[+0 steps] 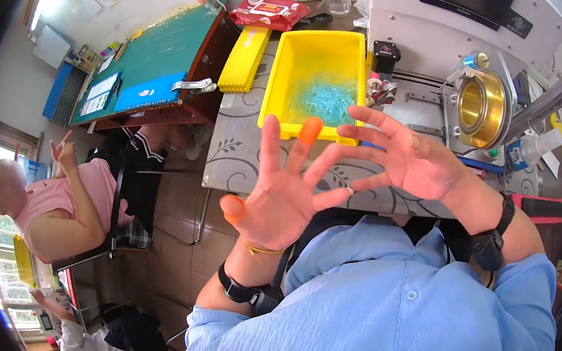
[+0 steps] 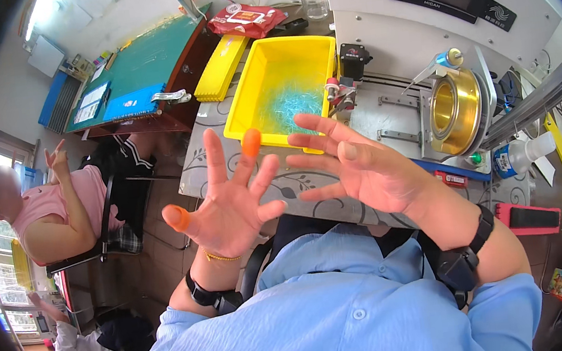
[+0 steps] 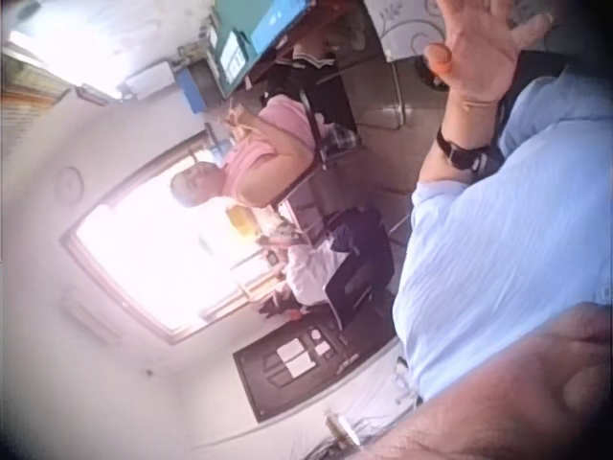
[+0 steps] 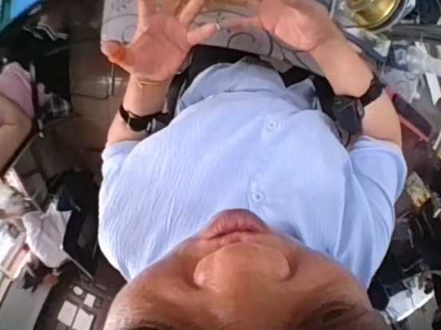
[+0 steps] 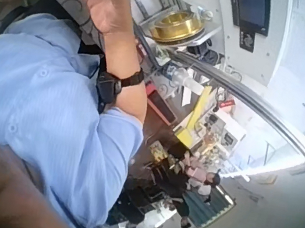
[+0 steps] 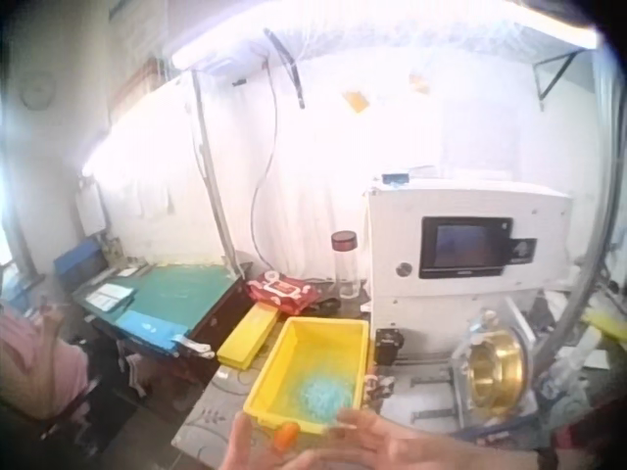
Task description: The person applies adhesive to small mechanical components and assembles metal parts using a precision assembly machine.
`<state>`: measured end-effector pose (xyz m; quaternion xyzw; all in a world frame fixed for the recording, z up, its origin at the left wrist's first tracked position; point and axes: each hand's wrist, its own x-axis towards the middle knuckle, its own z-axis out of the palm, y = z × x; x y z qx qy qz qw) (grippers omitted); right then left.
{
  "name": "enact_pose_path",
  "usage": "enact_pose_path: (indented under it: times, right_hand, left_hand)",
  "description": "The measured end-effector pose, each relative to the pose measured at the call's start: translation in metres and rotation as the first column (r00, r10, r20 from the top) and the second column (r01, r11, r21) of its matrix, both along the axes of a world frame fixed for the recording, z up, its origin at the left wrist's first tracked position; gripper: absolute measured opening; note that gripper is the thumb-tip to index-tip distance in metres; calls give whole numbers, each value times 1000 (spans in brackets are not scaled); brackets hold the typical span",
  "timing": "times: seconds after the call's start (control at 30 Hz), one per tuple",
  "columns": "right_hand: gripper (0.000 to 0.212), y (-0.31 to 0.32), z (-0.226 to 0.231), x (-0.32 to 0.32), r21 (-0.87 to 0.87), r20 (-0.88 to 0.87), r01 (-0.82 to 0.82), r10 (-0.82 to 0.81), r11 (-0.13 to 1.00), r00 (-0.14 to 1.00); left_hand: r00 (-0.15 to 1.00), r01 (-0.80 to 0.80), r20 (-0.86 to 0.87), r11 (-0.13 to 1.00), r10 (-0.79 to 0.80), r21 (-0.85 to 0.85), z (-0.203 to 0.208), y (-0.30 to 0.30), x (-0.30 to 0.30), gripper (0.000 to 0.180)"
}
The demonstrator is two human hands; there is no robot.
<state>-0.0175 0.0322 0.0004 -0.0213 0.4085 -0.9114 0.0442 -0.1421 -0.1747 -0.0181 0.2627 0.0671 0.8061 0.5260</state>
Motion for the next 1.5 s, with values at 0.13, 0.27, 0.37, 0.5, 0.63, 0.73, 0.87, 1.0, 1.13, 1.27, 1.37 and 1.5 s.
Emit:
enact_pose_path:
  times: [0.13,0.27,0.37,0.5,0.63,0.73,0.87,1.0,1.13,1.27,1.37,1.5]
  right_hand:
    - [85,4,-1,-3,-131,-58,-27,20,991,998]
    - [81,7,1,-3,-189,-69,-50,38,981,997]
    - [63,4,7,3,228,-44,6,4,974,999]
    - [32,-4,18,22,879,-450,443,3,-176,893]
    - [27,-13,47,28,753,-633,639,92,-158,769]
    - [29,-22,58,26,706,-675,700,200,-105,710]
    - [29,-26,55,24,724,-663,688,234,-39,711]
    - [33,-18,77,26,925,-251,172,205,339,946]
    - [39,-26,93,29,871,-415,395,5,292,910]
    - [39,-31,66,60,713,-701,657,250,246,667]
    - [44,-33,83,71,731,-682,600,382,325,623]
    - [27,-26,114,90,834,-524,367,380,413,762]
  left_hand:
    - [979,-90,-196,982,56,-168,20,15,4,110]
    - [967,-121,-245,970,68,-211,23,22,6,114]
    - [983,-103,-163,986,80,-135,14,21,5,104]
    - [743,-465,-669,746,36,-476,-12,14,-2,47]
    - [790,-435,-609,765,70,-476,-14,16,0,22]
    - [805,-367,-590,833,62,-414,-16,19,1,22]
    - [850,-248,-525,855,-33,-455,-20,23,1,21]
    - [845,-81,-496,868,-201,-490,-9,29,-2,21]
    - [811,-96,-525,826,-259,-555,-20,18,-5,21]
    - [826,-111,-507,812,-245,-573,-37,-11,-11,22]
    - [865,-89,-448,809,-227,-581,-51,-23,-18,26]
    - [866,-87,-441,798,-235,-596,-49,-28,-24,25]
